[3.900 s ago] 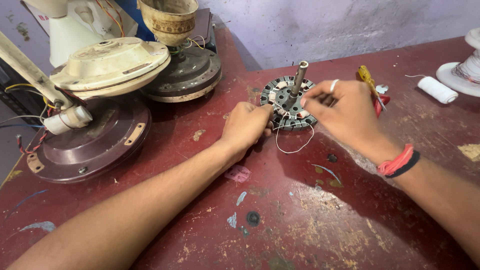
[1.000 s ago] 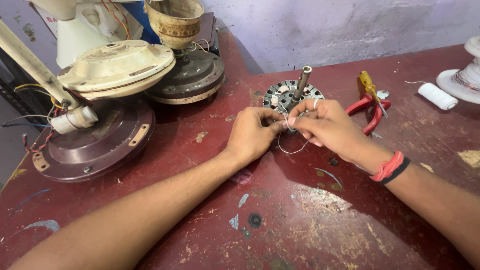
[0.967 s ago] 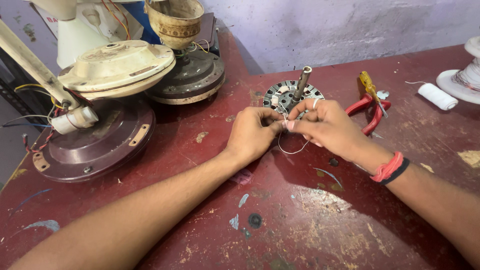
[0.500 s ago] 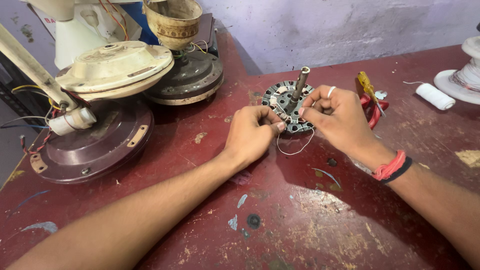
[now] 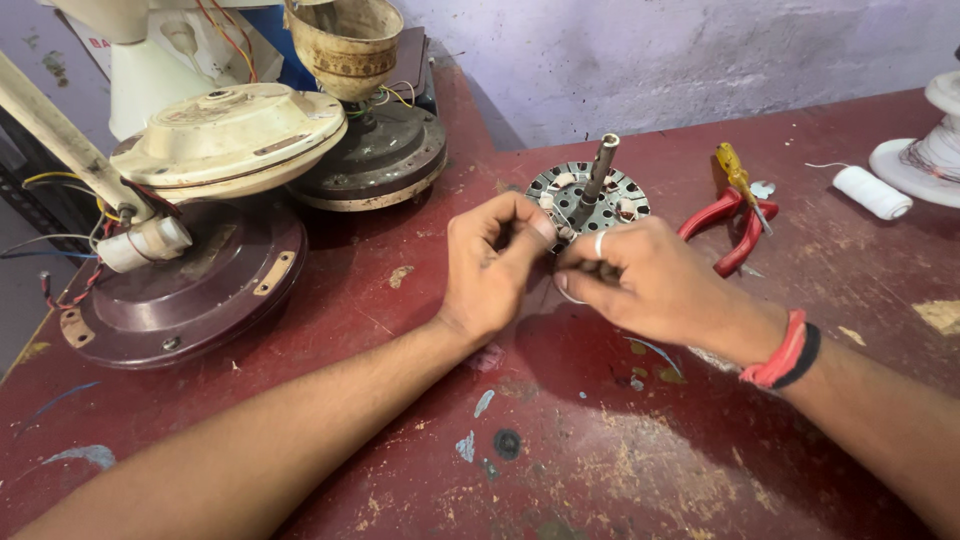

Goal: The person winds a thin white wire around the slots of a small motor rotor by hand, repeatedly threading the wire through the rotor's slots and pulling it taut. The rotor is held on a red workbench while the person manipulates the wire with both hands.

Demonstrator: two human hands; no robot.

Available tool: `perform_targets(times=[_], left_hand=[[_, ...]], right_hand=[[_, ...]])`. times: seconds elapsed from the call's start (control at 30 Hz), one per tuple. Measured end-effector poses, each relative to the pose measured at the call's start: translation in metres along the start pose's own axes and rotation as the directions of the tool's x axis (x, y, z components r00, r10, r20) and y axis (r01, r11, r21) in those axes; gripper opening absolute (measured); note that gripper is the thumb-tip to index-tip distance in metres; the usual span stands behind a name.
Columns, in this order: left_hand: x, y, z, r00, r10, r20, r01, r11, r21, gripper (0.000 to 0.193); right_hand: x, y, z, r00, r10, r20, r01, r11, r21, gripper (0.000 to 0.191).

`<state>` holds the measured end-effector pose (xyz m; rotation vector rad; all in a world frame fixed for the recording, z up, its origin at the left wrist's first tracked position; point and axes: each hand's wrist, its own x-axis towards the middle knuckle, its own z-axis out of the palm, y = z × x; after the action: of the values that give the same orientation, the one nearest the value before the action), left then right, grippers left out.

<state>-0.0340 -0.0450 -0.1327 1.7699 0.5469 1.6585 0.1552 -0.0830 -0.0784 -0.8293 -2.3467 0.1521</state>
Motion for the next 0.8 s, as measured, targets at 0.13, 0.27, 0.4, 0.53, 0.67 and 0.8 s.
perform_targets(times=[0.13, 0.27, 0.4, 0.53, 0.67, 0.8], left_hand=[[0.014, -0.01, 0.0, 0.965, -0.237, -0.112, 0.236, 0.971, -0.018, 0.033], [0.02, -0.003, 0.002, 0.857, -0.506, -0.096, 0.515, 0.836, 0.188, 0.033], [0.017, 0.012, 0.007, 0.883, -0.47, -0.022, 0.421, 0.768, 0.484, 0.031], [0.016, 0.02, 0.01, 0.881, -0.471, 0.038, 0.329, 0.67, 0.665, 0.03], [0.016, 0.021, 0.009, 0.881, -0.468, 0.074, 0.315, 0.696, 0.645, 0.028], [0.017, 0.022, 0.009, 0.886, -0.461, 0.047, 0.342, 0.72, 0.603, 0.026]], right_hand=[[0.0, -0.024, 0.004, 0.982, 0.1, 0.162, -0.1, 0.995, -0.008, 0.012], [-0.002, -0.052, 0.015, 0.962, -0.055, 0.266, 0.019, 0.99, 0.138, 0.009], [-0.007, -0.07, 0.015, 0.944, -0.084, 0.32, 0.026, 0.983, 0.179, 0.009], [-0.01, -0.078, 0.015, 0.931, -0.14, 0.338, 0.063, 0.972, 0.227, 0.009], [-0.012, -0.082, 0.015, 0.928, -0.195, 0.317, 0.105, 0.954, 0.279, 0.009], [-0.011, -0.086, 0.014, 0.92, -0.225, 0.321, 0.125, 0.945, 0.303, 0.009]])
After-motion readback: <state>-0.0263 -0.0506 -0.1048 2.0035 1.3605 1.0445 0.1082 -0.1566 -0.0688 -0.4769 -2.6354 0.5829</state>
